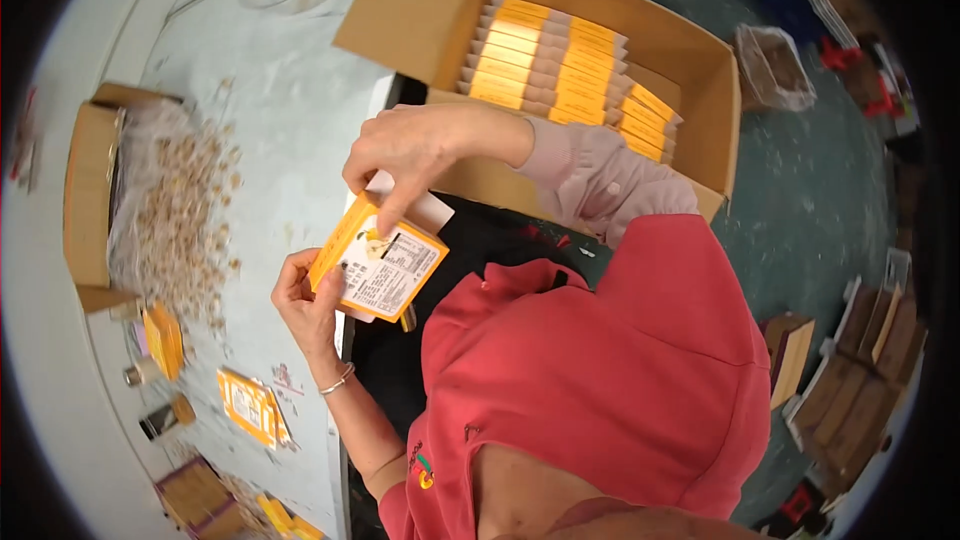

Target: The recorder is placing small individual packets into yellow product boxes and then organizing those boxes into a larger cardboard shipping container.

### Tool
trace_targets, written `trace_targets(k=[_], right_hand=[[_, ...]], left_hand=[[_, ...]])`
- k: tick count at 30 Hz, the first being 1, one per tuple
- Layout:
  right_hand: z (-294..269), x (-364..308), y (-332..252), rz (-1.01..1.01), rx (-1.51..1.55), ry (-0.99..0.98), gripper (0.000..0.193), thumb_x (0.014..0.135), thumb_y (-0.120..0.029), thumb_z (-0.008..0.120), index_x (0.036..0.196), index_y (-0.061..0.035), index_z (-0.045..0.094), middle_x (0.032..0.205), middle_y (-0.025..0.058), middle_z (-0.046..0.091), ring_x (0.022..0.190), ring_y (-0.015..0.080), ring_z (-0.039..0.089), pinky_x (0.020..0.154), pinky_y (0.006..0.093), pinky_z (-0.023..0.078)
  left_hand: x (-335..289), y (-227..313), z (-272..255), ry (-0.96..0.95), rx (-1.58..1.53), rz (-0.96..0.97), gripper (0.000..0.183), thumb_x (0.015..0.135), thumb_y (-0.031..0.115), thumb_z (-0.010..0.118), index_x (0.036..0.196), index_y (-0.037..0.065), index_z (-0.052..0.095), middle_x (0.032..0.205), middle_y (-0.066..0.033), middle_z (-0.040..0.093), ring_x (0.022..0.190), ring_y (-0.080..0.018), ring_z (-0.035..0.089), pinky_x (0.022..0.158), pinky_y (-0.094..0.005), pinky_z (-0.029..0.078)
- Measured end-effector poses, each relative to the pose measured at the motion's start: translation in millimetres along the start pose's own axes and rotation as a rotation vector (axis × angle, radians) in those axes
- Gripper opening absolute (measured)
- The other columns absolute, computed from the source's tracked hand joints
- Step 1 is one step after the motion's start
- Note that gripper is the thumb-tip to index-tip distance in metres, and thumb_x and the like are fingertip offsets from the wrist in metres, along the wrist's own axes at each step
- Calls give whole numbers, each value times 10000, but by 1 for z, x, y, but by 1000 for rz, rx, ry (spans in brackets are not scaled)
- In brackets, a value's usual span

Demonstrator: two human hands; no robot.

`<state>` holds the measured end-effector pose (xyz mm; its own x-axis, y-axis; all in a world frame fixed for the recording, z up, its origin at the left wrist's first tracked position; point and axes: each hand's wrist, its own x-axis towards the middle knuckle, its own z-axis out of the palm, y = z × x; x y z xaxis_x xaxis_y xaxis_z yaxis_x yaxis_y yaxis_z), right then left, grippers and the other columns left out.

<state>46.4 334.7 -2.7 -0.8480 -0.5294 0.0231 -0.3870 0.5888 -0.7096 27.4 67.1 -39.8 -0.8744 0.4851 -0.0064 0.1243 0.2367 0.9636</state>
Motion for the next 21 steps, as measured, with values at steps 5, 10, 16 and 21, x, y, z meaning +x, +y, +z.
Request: trace_targets(k=[5,10,16,21], right_hand=[[7,-72,30,-49,198,-26,467,751,-420,675,970,-15,590,836,137,630,778,289,609,675,364,479],[-46,-244,85,690,8,417,433,773,-206,667,1142,-27,528,979,134,620,888,247,601,755,334,479],[15,-427,250,1321,-525,689,416,772,-263,654,1132,-118,502,1032,163,617,996,341,575,813,416,473],[80,-460,332,1316,-4,685,386,774,-66,577,1155,-99,524,1095,157,595,1068,303,545,886,336,426]], left_hand=[[41,40,54,-340,202,239,387,727,125,694,1053,-41,569,923,-89,619,829,-123,576,730,-263,464],[68,40,88,-190,-16,195,458,852,288,609,1215,24,521,1035,-68,597,901,-145,560,788,-280,452],[73,28,112,-371,126,2,284,883,105,589,1137,-17,557,985,-47,604,920,-123,571,837,-245,450],[70,17,115,-485,154,-77,309,876,121,601,1154,-6,549,990,-48,603,916,-129,573,839,-246,451]])
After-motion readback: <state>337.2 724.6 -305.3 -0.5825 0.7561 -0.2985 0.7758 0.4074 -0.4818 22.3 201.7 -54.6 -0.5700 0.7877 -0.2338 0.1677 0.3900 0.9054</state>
